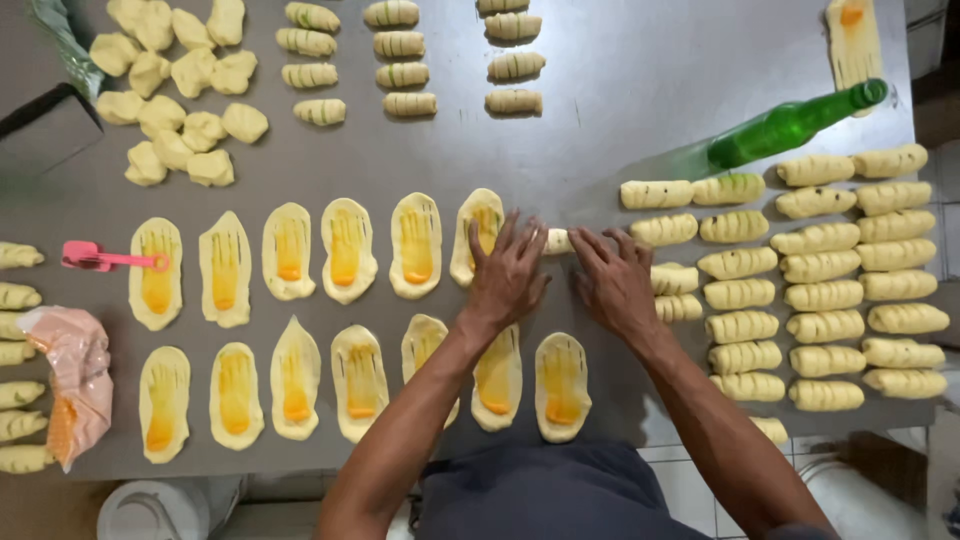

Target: The person prepares pieces of dough by applying a filling from a pastry bag, brushing them with a liquid using a small brush, and rolling them into shapes on a metal table.

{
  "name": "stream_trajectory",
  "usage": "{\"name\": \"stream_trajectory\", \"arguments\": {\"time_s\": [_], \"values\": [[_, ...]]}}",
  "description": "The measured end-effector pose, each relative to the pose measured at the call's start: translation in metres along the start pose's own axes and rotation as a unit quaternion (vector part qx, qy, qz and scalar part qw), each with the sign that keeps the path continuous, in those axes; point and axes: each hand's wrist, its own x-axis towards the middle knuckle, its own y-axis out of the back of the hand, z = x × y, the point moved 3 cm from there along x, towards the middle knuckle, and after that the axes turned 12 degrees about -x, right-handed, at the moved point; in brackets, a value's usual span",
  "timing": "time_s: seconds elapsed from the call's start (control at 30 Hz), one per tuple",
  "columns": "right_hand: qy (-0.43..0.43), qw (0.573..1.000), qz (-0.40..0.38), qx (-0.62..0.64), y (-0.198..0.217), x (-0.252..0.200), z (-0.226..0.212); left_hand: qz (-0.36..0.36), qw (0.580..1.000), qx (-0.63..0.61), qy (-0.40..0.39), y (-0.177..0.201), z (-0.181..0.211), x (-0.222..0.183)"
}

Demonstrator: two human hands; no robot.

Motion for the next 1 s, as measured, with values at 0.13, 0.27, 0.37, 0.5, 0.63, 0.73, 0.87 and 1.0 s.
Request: {"name": "stream_trajectory", "arguments": {"time_s": [0.13, 0.27, 0.37, 0.5, 0.63, 0.73, 0.87, 1.0], "values": [[-0.046, 0.994, 0.088, 0.035, 0.049, -0.072, 0.000, 0.060, 0.998, -0.019, -0.031, 0.031, 0.044, -0.067], [-0.051, 0.974, 0.003, 0.221, 0.030, -0.177, -0.018, 0.021, 0.994, -0.080, -0.077, 0.012, 0.067, -0.162], [-0.005, 0.974, -0.022, 0.224, 0.002, -0.226, -0.037, -0.018, 0.994, -0.071, -0.082, -0.011, 0.077, -0.196], [0.024, 0.987, 0.000, 0.157, -0.010, -0.235, -0.053, 0.000, 0.995, -0.034, -0.090, -0.033, 0.087, -0.212], [0.050, 0.989, 0.022, 0.137, -0.022, -0.226, -0.055, 0.023, 0.993, -0.036, -0.111, -0.046, 0.080, -0.209], [-0.009, 0.982, 0.068, 0.174, -0.008, -0.218, -0.058, 0.083, 0.990, -0.057, -0.100, -0.033, 0.078, -0.198], [-0.010, 0.973, 0.079, 0.216, 0.007, -0.216, -0.067, 0.098, 0.989, -0.070, -0.086, -0.034, 0.081, -0.205], [0.063, 0.980, 0.078, 0.174, 0.012, -0.216, -0.066, 0.076, 0.986, -0.107, -0.102, -0.032, 0.087, -0.215]]}}
